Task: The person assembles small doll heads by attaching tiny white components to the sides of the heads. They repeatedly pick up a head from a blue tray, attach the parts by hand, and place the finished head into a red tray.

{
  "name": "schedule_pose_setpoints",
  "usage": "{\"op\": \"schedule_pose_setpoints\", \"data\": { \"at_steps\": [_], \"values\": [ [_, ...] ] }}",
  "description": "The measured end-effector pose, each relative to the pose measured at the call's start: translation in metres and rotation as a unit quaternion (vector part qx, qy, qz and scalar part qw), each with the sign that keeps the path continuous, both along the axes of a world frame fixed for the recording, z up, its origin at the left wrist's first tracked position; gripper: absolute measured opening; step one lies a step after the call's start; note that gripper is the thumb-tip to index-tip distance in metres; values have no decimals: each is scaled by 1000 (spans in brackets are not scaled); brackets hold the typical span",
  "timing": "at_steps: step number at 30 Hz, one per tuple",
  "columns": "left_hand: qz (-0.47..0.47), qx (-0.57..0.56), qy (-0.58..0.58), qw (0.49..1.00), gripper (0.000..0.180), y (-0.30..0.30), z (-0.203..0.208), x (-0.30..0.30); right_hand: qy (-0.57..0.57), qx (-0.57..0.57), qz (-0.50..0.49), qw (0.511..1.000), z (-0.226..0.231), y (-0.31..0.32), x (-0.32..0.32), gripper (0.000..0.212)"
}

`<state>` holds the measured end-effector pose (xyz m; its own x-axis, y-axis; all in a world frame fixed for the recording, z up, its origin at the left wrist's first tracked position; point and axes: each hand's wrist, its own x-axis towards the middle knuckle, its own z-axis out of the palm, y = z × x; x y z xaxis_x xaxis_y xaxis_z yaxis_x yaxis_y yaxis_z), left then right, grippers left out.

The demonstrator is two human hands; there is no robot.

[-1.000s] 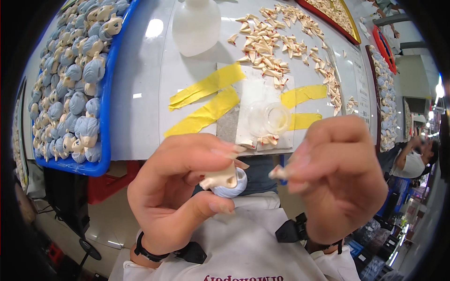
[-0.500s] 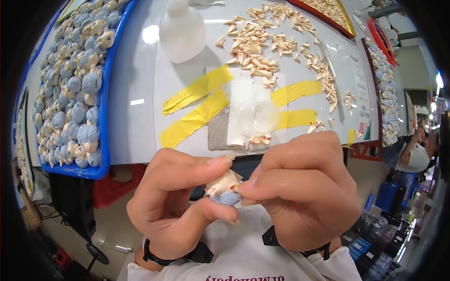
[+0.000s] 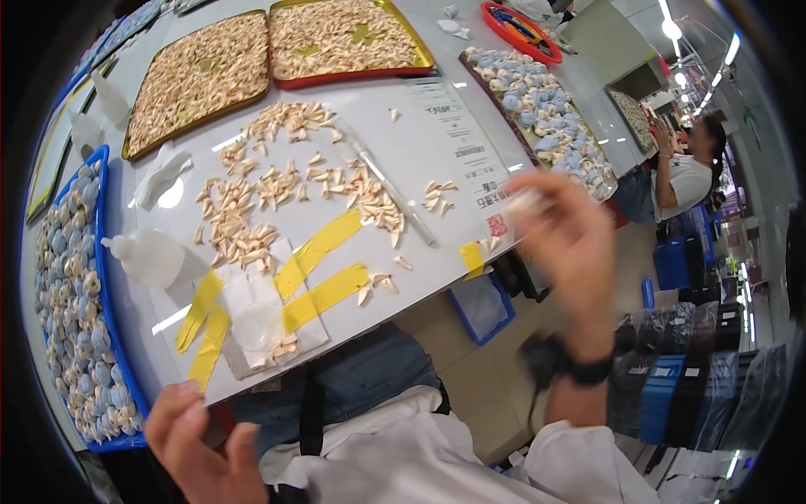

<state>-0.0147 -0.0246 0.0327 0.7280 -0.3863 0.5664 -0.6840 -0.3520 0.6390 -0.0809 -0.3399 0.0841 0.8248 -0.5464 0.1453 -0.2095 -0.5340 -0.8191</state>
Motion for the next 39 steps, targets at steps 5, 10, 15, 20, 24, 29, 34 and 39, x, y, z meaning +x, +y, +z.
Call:
{"op": "schedule_pose_setpoints", "data": {
  "at_steps": [5, 10, 15, 20, 24, 29, 34, 39],
  "values": [
    [34, -28, 66, 997, 36, 18, 8, 9, 82, -268, -258, 925, -17, -207, -71, 35],
    [88, -5, 17, 996, 36, 56, -4, 24, 56, -206, -247, 945, -23, -217, -84, 29],
    [164, -3, 4, 986, 33, 104, 4, 41, -8, -144, -306, 941, -45, -188, -90, 26],
    [257, 1, 30, 966, 32, 106, 29, 39, -134, 175, -314, 923, -70, -178, -84, 41],
    [255, -25, 51, 965, 32, 111, 30, 39, -166, 197, -317, 913, -76, -174, -84, 46],
    [248, 2, 34, 968, 31, 118, 22, 42, -179, 213, -345, 897, -73, -162, -72, 50],
    [246, 12, 23, 969, 29, 128, 24, 42, -242, 311, -273, 878, -95, -190, -85, 41],
    [267, 38, 5, 963, 26, 150, 26, 51, -279, 293, -267, 875, -97, -179, -84, 39]
  ]
}}
